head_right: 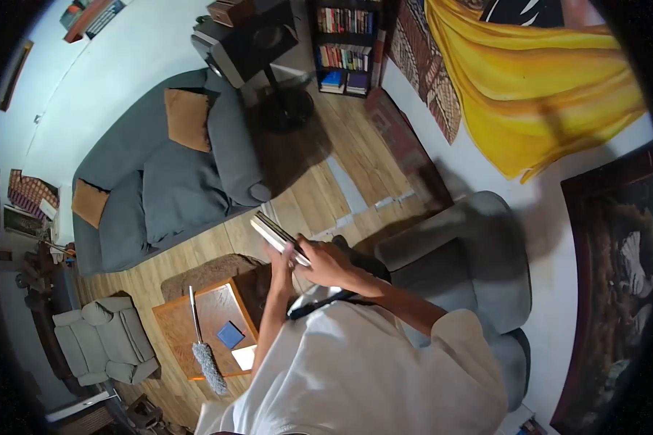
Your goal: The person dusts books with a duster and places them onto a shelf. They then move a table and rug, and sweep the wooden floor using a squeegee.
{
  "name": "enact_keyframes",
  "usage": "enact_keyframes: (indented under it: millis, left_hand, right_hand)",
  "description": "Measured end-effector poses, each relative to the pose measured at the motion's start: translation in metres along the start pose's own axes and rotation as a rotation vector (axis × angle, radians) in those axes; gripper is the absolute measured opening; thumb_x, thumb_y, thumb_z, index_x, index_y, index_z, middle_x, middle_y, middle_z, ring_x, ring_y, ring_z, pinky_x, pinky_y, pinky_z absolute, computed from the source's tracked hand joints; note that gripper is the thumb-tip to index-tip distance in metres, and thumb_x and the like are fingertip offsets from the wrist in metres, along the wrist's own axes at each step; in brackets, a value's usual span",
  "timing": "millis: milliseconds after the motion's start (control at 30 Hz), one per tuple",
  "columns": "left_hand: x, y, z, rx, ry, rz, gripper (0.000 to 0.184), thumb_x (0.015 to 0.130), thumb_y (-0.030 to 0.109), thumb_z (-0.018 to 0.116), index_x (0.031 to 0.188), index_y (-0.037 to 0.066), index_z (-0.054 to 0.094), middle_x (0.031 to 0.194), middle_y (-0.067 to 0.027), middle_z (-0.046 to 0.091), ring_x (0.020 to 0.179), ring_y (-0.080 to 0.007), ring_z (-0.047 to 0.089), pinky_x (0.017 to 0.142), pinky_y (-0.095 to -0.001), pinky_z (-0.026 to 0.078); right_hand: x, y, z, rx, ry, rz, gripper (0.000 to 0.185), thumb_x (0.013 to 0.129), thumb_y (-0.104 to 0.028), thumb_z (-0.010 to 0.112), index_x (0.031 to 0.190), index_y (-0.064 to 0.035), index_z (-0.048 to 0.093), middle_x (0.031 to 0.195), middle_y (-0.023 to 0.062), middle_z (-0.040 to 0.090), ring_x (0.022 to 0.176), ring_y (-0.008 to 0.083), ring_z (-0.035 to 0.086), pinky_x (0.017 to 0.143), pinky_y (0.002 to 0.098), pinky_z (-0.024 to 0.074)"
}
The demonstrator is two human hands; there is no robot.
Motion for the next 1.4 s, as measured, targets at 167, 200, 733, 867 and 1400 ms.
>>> enact_keyframes:
  millis: [167, 200, 733, 867, 1400]
  left_hand:
    - [0.084, 0.009, 0.076, -0.41, -0.29, -0.225, 0.048, 0.091, 0.034, 0.057, 0.126, 0.002, 0.049, 0.114, -0.0116, 0.058, 0.105, -0.0251, 0.058, 0.092, -0.0398, 0.048]
    - [0.095, 0.001, 0.08, -0.492, -0.311, -0.334, 0.046, 0.092, 0.037, 0.051, 0.121, 0.0, 0.053, 0.11, -0.0134, 0.061, 0.1, -0.0266, 0.061, 0.089, -0.042, 0.05]
    - [0.366, -0.004, 0.266, -0.608, -0.557, -0.591, 0.08, 0.075, 0.058, 0.063, 0.13, 0.002, 0.05, 0.116, -0.0198, 0.061, 0.103, -0.036, 0.059, 0.092, -0.0482, 0.048]
    - [0.493, -0.017, 0.322, -0.54, -0.447, -0.561, 0.081, 0.079, 0.052, 0.064, 0.139, 0.003, 0.041, 0.13, -0.0192, 0.053, 0.114, -0.0318, 0.054, 0.098, -0.0434, 0.046]
    - [1.023, -0.371, 0.427, 0.282, -0.177, 0.302, 0.059, 0.1, 0.033, 0.045, 0.134, -0.014, 0.041, 0.115, -0.0264, 0.062, 0.108, -0.0266, 0.058, 0.094, -0.0326, 0.045]
  right_hand:
    - [0.05, 0.003, -0.069, -0.256, 0.116, -0.017, 0.055, 0.085, -0.031, 0.064, 0.124, 0.0026, 0.046, 0.094, 0.0261, 0.063, 0.08, 0.0409, 0.064, 0.065, 0.0466, 0.0516]
    - [0.056, 0.02, -0.071, -0.235, 0.114, 0.016, 0.052, 0.089, -0.04, 0.061, 0.121, 0.0, 0.05, 0.095, 0.024, 0.063, 0.083, 0.0387, 0.065, 0.066, 0.0452, 0.0516]
    - [0.201, 0.329, -0.154, 1.296, 0.074, 0.702, 0.063, 0.095, -0.022, 0.06, 0.146, -0.0036, 0.029, 0.135, 0.0072, 0.048, 0.119, 0.0174, 0.049, 0.104, 0.0316, 0.0385]
    - [0.282, 0.414, -0.214, 0.93, 0.068, 0.72, 0.067, 0.096, -0.025, 0.058, 0.15, -0.0043, 0.023, 0.137, 0.0091, 0.048, 0.123, 0.0176, 0.046, 0.105, 0.0307, 0.0353]
    - [0.634, 1.015, -0.127, 0.202, 0.231, 0.521, 0.037, 0.095, -0.027, 0.055, 0.121, -0.001, 0.051, 0.109, 0.0296, 0.058, 0.095, 0.0428, 0.062, 0.079, 0.0481, 0.0502]
Point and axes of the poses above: each hand's wrist, its own x-axis towards the middle knuckle, its own z-axis out of the palm, y = z × x, the point moved 7 cm from there along x, towards the middle knuckle
